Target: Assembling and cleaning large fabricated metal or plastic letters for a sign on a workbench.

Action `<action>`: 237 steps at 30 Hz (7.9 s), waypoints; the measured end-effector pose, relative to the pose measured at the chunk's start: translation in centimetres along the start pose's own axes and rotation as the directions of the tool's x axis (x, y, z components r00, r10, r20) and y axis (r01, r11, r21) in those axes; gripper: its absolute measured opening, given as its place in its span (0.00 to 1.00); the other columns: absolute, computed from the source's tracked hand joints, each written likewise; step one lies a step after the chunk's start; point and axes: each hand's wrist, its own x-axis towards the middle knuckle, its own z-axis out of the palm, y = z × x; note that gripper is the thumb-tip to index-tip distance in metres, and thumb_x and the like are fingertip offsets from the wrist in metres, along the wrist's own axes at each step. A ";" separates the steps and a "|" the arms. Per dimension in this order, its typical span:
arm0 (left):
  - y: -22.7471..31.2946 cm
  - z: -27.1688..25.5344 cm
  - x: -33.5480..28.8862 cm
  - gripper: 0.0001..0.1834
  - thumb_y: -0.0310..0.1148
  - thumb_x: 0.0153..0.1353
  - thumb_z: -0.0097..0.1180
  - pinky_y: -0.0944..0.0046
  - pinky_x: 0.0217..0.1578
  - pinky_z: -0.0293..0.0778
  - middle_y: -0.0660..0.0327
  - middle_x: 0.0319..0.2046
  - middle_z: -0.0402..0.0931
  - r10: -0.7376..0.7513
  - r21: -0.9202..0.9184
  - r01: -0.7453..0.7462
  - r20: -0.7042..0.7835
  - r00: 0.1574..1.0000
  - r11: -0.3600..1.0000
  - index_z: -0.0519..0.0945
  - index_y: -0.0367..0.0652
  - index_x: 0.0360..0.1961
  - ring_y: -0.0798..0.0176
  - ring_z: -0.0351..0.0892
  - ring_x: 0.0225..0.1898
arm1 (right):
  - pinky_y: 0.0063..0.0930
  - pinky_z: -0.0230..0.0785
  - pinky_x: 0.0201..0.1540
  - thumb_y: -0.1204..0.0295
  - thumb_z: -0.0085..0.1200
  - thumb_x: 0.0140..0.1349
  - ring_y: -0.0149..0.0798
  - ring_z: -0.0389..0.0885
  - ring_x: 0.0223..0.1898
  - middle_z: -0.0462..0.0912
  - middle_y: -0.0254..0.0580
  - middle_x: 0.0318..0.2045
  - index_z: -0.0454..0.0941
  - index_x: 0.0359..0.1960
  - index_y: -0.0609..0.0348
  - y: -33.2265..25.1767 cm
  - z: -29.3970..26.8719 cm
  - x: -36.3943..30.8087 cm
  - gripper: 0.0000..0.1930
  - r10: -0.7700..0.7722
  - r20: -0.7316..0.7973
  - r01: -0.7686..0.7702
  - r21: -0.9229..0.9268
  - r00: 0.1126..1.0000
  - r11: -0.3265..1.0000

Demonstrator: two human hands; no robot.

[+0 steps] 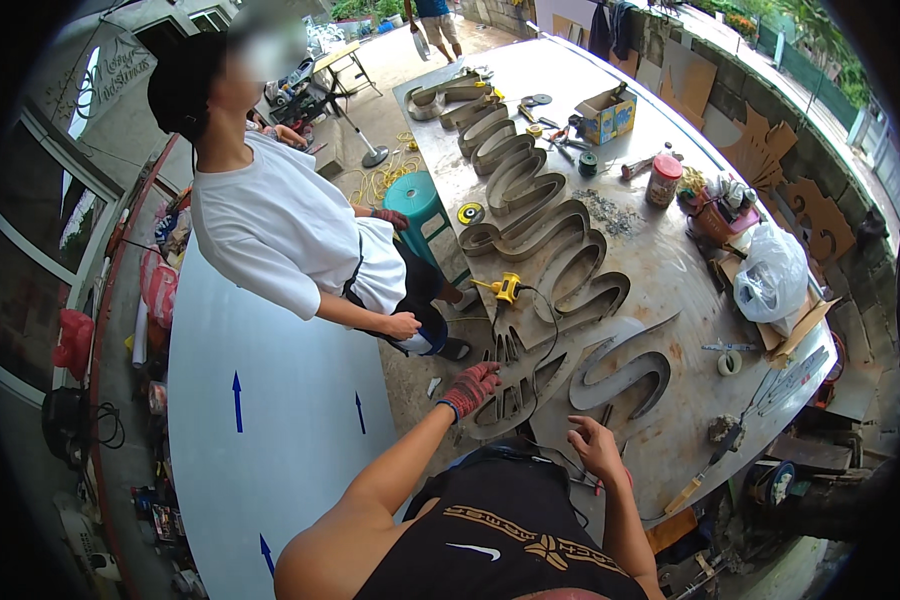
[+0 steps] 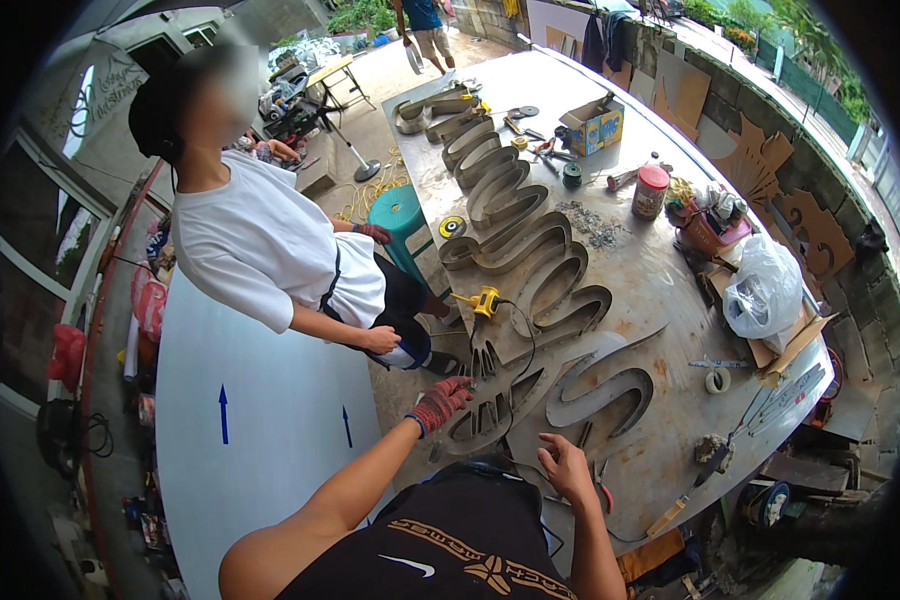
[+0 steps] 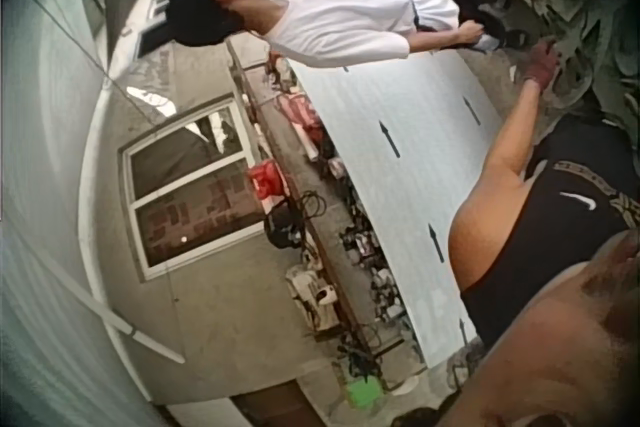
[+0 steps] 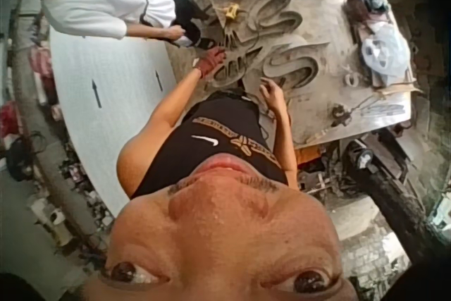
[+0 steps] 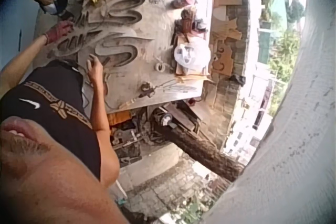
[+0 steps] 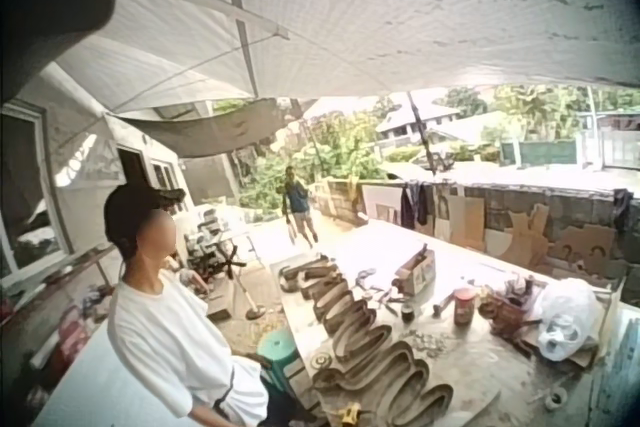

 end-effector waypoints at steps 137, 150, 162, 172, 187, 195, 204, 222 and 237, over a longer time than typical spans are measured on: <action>-11.3 -0.6 -6.4 0.14 0.31 0.66 0.58 0.61 0.50 0.76 0.55 0.42 0.86 -0.104 0.435 0.160 -0.151 0.983 0.886 0.83 0.39 0.51 0.59 0.84 0.45 | 0.30 0.76 0.44 0.70 0.57 0.67 0.38 0.86 0.37 0.88 0.47 0.35 0.77 0.56 0.64 -0.7 -0.1 -0.8 0.18 -0.002 0.044 0.006 -0.089 0.999 0.996; -11.4 -0.7 -5.8 0.14 0.32 0.66 0.58 0.60 0.49 0.76 0.54 0.41 0.86 -0.103 0.413 0.149 -0.131 0.986 0.899 0.83 0.40 0.50 0.58 0.84 0.44 | 0.31 0.75 0.44 0.70 0.57 0.67 0.38 0.86 0.37 0.88 0.47 0.35 0.78 0.57 0.64 -0.5 -0.2 -0.6 0.18 0.001 0.037 0.003 -0.096 0.999 0.995; -10.4 -0.6 -6.3 0.14 0.34 0.65 0.58 0.57 0.50 0.76 0.53 0.42 0.86 -0.114 0.412 0.158 -0.129 0.985 0.898 0.84 0.43 0.49 0.52 0.83 0.46 | 0.30 0.76 0.44 0.70 0.57 0.67 0.37 0.86 0.37 0.88 0.47 0.35 0.77 0.57 0.64 -0.2 -0.2 -0.5 0.19 0.003 0.041 0.001 -0.084 0.999 0.996; -11.1 -0.7 -6.5 0.14 0.35 0.64 0.58 0.58 0.49 0.76 0.54 0.40 0.85 -0.087 0.426 0.126 -0.110 0.990 0.896 0.84 0.44 0.48 0.54 0.84 0.44 | 0.35 0.76 0.44 0.68 0.59 0.66 0.46 0.87 0.38 0.87 0.52 0.36 0.78 0.57 0.63 -0.3 0.0 -0.7 0.20 0.000 0.033 0.003 -0.074 0.999 0.997; -11.5 -0.6 -7.0 0.14 0.36 0.65 0.59 0.56 0.50 0.76 0.54 0.42 0.86 -0.071 0.462 0.114 -0.109 0.991 0.880 0.84 0.44 0.49 0.53 0.84 0.46 | 0.35 0.75 0.42 0.69 0.59 0.66 0.46 0.86 0.36 0.87 0.52 0.35 0.78 0.57 0.63 -0.3 0.2 -0.8 0.19 -0.005 0.031 0.006 -0.060 1.000 0.998; -12.5 -0.7 -6.8 0.17 0.39 0.64 0.58 0.54 0.53 0.76 0.50 0.47 0.84 -0.114 0.484 0.160 -0.123 0.986 0.860 0.83 0.45 0.51 0.47 0.82 0.52 | 0.36 0.76 0.44 0.69 0.58 0.66 0.48 0.87 0.39 0.87 0.53 0.37 0.77 0.57 0.63 -0.4 0.3 -0.8 0.19 0.016 0.051 -0.013 -0.058 0.999 0.998; -12.5 -0.6 -6.7 0.17 0.38 0.64 0.60 0.57 0.51 0.76 0.53 0.42 0.86 -0.101 0.512 0.146 -0.113 0.988 0.847 0.84 0.45 0.51 0.53 0.84 0.46 | 0.36 0.76 0.44 0.69 0.58 0.66 0.47 0.87 0.39 0.87 0.53 0.37 0.77 0.57 0.63 -0.9 0.1 -1.0 0.19 0.001 0.057 0.005 -0.089 0.998 0.996; -12.1 -0.4 -6.4 0.17 0.39 0.63 0.59 0.57 0.51 0.76 0.53 0.43 0.86 -0.116 0.515 0.153 -0.105 0.988 0.844 0.84 0.45 0.51 0.52 0.84 0.47 | 0.32 0.75 0.42 0.70 0.58 0.66 0.38 0.85 0.35 0.87 0.48 0.33 0.78 0.56 0.64 -0.3 0.1 -0.6 0.19 -0.026 0.037 0.029 -0.087 0.999 0.996; -11.2 -0.2 -6.7 0.18 0.40 0.63 0.59 0.57 0.49 0.76 0.54 0.40 0.86 -0.113 0.497 0.148 -0.100 0.989 0.855 0.84 0.45 0.51 0.53 0.84 0.45 | 0.32 0.75 0.42 0.71 0.58 0.65 0.39 0.84 0.34 0.87 0.48 0.33 0.78 0.56 0.64 -0.3 0.1 -0.6 0.18 -0.019 0.023 0.020 -0.075 1.000 0.997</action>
